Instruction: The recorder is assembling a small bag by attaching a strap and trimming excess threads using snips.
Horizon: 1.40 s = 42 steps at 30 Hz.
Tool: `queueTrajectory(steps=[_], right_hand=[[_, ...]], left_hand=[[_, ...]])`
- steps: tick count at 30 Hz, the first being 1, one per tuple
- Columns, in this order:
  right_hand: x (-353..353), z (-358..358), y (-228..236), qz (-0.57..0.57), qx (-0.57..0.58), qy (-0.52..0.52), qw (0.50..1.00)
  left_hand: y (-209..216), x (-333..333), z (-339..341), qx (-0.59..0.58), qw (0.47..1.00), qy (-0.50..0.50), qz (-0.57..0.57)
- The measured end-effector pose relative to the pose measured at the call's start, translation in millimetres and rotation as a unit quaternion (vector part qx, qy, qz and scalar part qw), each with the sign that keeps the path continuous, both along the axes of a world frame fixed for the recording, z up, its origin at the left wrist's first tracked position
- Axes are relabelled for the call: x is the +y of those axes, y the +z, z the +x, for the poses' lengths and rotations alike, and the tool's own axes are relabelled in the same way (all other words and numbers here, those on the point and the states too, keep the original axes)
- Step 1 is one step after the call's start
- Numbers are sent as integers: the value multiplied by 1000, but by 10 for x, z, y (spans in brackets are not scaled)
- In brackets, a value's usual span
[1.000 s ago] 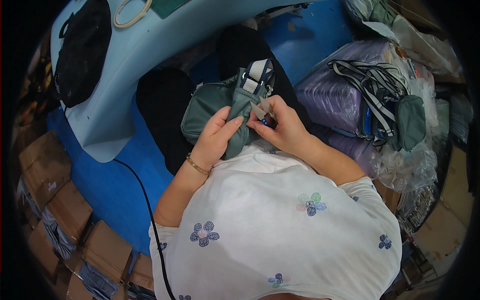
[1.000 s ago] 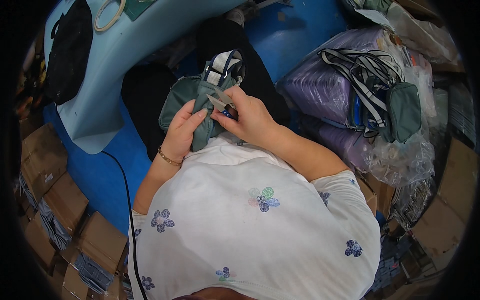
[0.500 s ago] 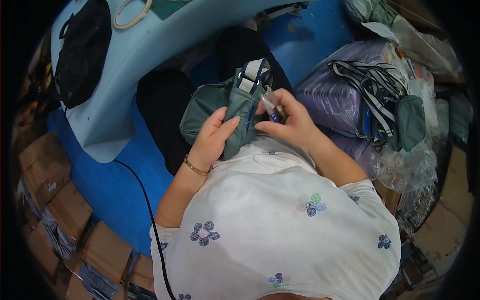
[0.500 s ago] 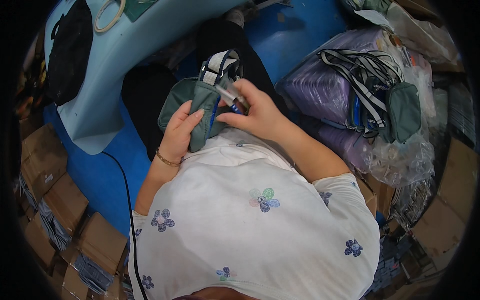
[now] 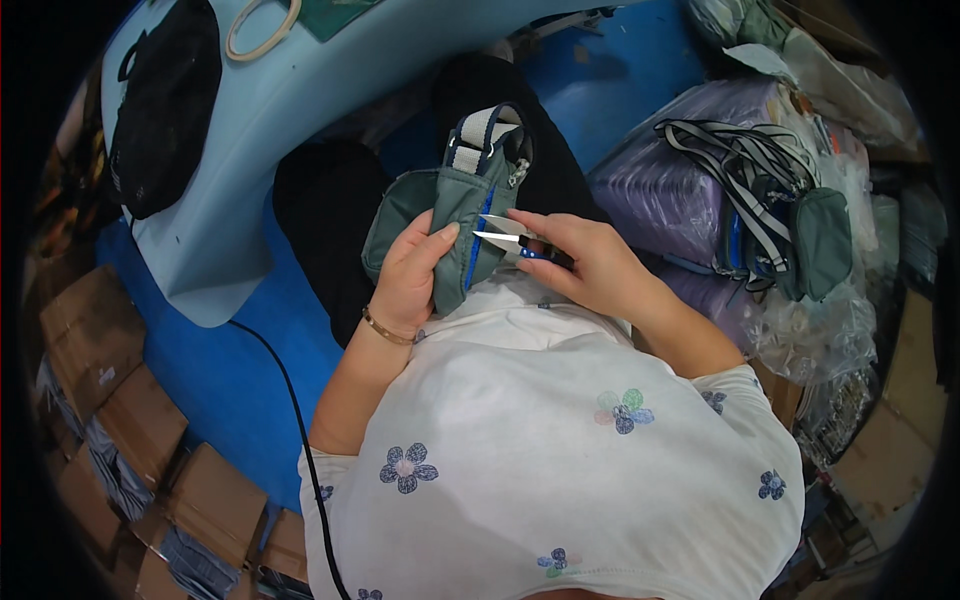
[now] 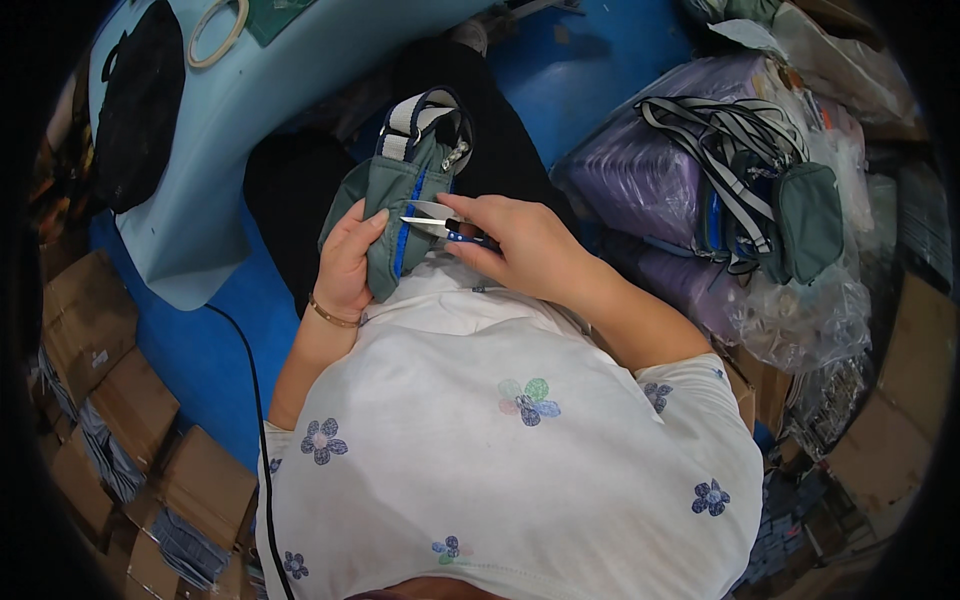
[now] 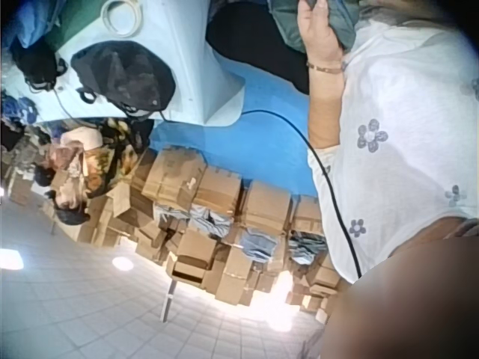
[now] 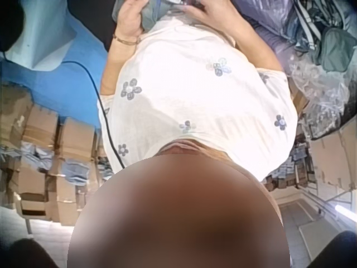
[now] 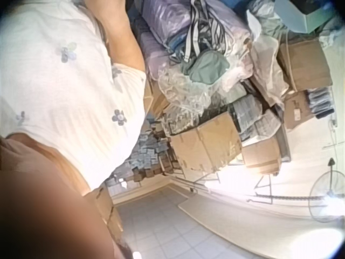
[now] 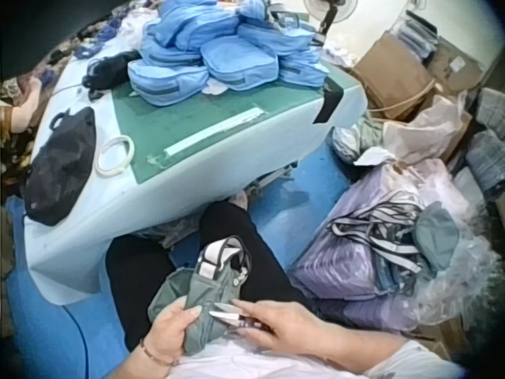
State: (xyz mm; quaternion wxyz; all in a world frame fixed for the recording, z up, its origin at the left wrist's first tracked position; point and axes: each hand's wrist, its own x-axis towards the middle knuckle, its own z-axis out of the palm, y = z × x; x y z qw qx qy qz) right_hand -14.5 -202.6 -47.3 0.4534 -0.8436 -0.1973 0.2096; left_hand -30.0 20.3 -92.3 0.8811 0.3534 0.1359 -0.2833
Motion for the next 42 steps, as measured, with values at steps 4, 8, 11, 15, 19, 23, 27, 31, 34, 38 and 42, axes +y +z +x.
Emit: queueTrajectory(steps=[4, 8, 11, 15, 19, 23, 27, 31, 34, 38, 42], right_hand=[[-18, -4, 32, -22, -17, 32, 999], [-25, -1, 30, -29, -53, 62, 996], [-31, 18, 54, -37, -62, 75, 995], [-41, 18, 60, -48, -78, 81, 992], [-33, 4, 73, -67, -108, 85, 988], [-37, 0, 60, -75, -131, 92, 984], [-98, 24, -30, -28, -98, 48, 994], [-15, 38, -109, 69, 37, -84, 993], [104, 18, -114, 190, 65, -81, 976], [264, 83, -157, 182, -6, -45, 982], [277, 104, -285, 169, -6, -37, 985]], left_hand=[[-8, -22, -11, -9, 1000, 4, 3], [-4, -32, -19, -21, 999, -4, 24], [-20, -36, -37, -37, 998, -17, 44], [-6, -44, -41, -42, 998, -20, 45], [-19, -37, -52, -36, 998, -23, 43], [-11, -40, -57, -36, 998, -22, 48], [7, -40, -53, -34, 998, -25, 52], [56, -42, -37, -41, 995, -37, 82], [66, -33, -41, -56, 992, -46, 107], [71, -50, -43, -88, 985, -38, 141], [124, -71, -47, -61, 986, -23, 155]])
